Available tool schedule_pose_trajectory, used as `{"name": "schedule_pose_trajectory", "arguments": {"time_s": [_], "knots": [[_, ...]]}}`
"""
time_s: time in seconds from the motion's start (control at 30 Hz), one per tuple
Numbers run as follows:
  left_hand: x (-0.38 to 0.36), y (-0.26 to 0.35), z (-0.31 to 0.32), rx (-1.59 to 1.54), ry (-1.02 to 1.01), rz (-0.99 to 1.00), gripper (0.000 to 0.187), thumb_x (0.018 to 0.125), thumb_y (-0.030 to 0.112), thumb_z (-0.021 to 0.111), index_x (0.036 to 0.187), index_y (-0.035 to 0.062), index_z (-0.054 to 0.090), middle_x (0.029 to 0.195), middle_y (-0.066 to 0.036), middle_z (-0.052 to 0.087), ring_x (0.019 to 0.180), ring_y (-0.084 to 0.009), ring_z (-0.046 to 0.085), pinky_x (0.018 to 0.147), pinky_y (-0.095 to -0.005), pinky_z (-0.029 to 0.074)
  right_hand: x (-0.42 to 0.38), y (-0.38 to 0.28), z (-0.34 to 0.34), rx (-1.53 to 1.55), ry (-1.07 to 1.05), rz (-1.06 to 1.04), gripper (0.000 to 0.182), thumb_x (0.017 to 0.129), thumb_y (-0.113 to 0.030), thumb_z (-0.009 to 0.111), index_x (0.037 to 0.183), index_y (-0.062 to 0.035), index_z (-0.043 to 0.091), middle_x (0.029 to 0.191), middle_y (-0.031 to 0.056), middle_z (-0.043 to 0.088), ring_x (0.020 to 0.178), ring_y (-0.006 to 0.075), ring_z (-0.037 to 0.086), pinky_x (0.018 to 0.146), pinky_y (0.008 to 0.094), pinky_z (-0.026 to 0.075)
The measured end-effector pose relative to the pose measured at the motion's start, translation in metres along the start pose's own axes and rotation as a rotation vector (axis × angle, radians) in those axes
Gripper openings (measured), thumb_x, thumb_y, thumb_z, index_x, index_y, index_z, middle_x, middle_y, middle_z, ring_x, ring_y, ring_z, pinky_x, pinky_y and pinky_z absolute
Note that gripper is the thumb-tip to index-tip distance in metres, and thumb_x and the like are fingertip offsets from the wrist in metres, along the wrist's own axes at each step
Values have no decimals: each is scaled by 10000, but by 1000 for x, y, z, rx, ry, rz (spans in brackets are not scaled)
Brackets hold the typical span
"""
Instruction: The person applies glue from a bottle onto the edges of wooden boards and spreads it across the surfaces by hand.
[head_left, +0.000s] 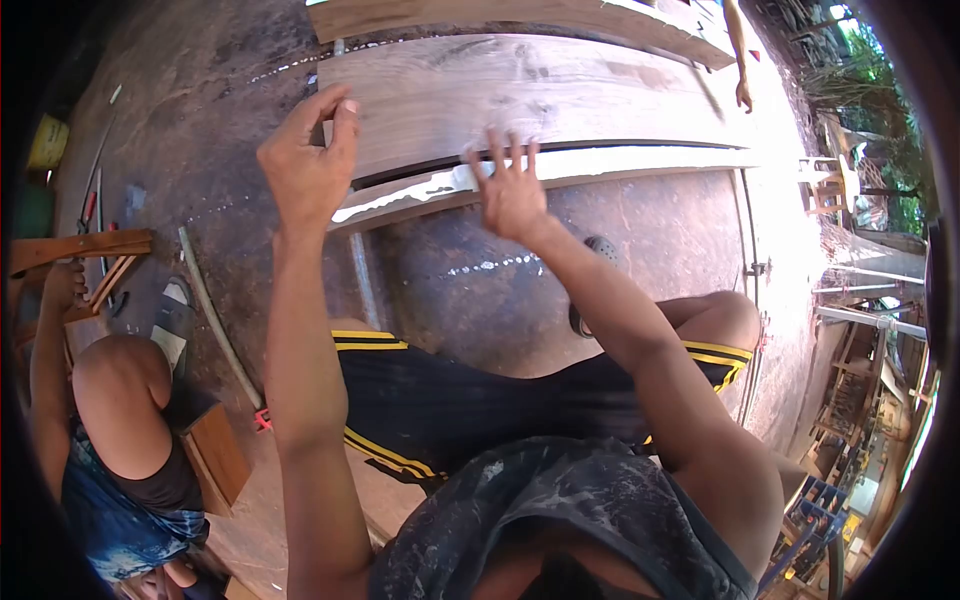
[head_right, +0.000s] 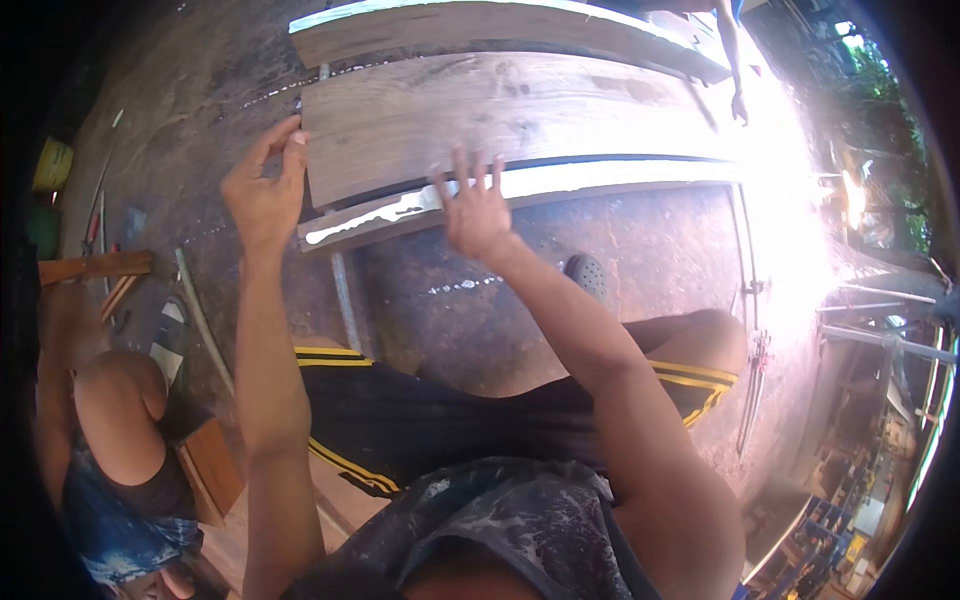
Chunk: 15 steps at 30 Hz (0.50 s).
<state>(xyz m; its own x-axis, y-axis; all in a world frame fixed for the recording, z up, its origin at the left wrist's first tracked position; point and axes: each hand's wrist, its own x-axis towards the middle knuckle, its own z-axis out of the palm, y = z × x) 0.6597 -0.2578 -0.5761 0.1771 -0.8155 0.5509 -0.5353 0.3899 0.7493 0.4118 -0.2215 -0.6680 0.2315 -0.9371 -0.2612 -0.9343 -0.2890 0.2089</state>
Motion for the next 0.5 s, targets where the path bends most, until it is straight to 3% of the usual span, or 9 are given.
{"name": "schedule_pose_trajectory", "arguments": {"time_s": [0.07,0.1,0.2,0.3,0.4,0.43,0.5], "knots": [[2,4,2,-6,-20,-31,190,895,93,761,1068,17,779,859,-114,776,799,-176,753,770,-305,564,-17,-14,2,-68,-60,-211,742,1012,-336,469,1668,-131,188,1719,253,43,1576,476,84,1237,685,68],[2,4,5,-17,-23,-22,190,895,93,761,1068,17,779,859,-114,776,799,-176,753,770,-305,564,-16,-8,3,-70,-57,-197,742,1012,-336,469,1668,-131,188,1719,253,43,1576,476,84,1237,685,68],[2,2,9,28,-40,18,182,891,91,763,1059,22,781,863,-115,775,804,-174,753,772,-307,563,-1,22,26,50,-208,164,810,1003,-202,449,1676,-141,1,1721,225,-75,1584,431,-58,1265,625,11],[-2,5,11,-37,-43,-63,177,887,96,767,1051,32,784,873,-116,776,815,-174,754,777,-310,564,-17,51,3,132,-192,312,884,907,-174,538,1677,-136,106,1717,255,-19,1579,473,4,1265,640,44],[0,2,16,15,-43,43,176,887,94,767,1053,37,785,880,-116,776,818,-172,753,781,-307,564,-27,31,6,75,-219,21,898,878,-236,583,1672,-152,175,1712,273,35,1574,491,66,1255,655,86],[1,3,17,16,-51,42,177,888,95,767,1054,36,784,881,-117,776,821,-171,752,784,-306,564,-21,39,10,81,-217,27,898,878,-236,583,1672,-152,175,1712,273,35,1574,491,66,1255,655,86],[1,4,15,24,-56,37,178,889,95,767,1056,35,784,881,-118,776,824,-170,751,787,-306,565,1,72,27,83,-188,318,881,887,-264,577,1669,-148,187,1709,274,63,1573,491,77,1256,654,74]]}}
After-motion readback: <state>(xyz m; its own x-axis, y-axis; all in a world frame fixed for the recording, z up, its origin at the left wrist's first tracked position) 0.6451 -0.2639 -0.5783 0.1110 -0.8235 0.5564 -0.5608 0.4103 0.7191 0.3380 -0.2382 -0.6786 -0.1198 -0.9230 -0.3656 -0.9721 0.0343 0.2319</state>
